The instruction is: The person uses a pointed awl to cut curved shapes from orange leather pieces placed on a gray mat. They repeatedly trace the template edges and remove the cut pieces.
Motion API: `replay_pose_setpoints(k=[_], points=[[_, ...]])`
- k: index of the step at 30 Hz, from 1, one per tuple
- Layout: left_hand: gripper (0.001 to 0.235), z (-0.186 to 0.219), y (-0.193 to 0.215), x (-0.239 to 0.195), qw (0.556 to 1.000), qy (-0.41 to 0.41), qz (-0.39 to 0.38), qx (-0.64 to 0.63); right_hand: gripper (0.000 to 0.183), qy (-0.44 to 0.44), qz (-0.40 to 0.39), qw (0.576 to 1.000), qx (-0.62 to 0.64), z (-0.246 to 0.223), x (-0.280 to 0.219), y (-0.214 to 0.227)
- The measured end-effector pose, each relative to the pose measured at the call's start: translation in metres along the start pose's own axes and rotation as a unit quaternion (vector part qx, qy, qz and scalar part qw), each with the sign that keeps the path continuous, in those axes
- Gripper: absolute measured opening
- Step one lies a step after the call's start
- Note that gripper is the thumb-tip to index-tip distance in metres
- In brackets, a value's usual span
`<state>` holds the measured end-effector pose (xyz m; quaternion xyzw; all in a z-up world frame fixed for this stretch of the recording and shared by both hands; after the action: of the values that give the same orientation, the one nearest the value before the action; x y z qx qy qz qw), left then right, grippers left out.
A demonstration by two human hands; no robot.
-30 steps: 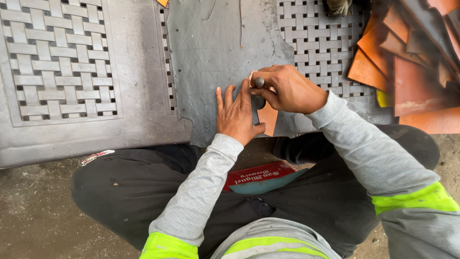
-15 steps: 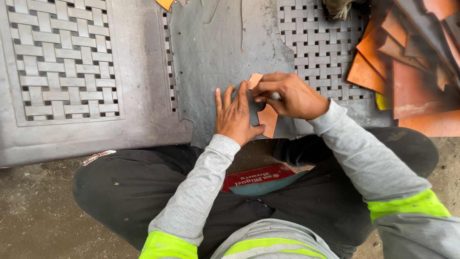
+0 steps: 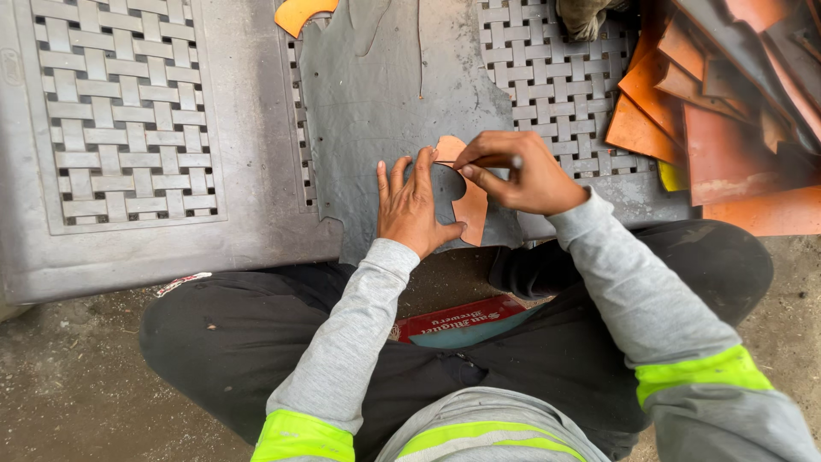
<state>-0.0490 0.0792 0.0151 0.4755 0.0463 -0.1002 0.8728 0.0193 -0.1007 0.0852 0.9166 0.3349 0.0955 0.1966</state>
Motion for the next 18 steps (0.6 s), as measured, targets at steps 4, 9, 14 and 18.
replay_pose_setpoints(k=[4, 9, 14, 18], points=[[0.132, 0.0, 0.0, -0.001, 1.0, 0.009, -0.012, 0.014, 0.019, 0.022, 0.027, 0.999, 0.002, -0.001, -0.017, -0.002], [0.131, 0.002, 0.002, -0.001, 1.0, 0.008, -0.019, 0.021, 0.02, -0.021, 0.039, 0.998, 0.034, 0.004, -0.028, -0.002], [0.129, 0.002, 0.002, -0.002, 1.0, 0.003, -0.021, 0.016, 0.021, -0.022, 0.049, 0.999, 0.01, 0.005, -0.036, -0.004], [0.123, 0.004, 0.004, -0.003, 0.998, -0.047, 0.035, 0.032, 0.018, -0.06, 0.127, 0.988, 0.06, 0.003, -0.06, 0.009]])
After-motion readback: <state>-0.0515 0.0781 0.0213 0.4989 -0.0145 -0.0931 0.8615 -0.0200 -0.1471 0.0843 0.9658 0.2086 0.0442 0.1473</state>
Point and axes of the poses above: each hand's wrist, its own x-axis towards the middle knuckle, its own y-axis out of the back of the hand, z = x × y, the point moved 1 cm from there along x, towards the middle knuckle, and after that the axes turned 4 degrees about x, right-handed, at the moved point
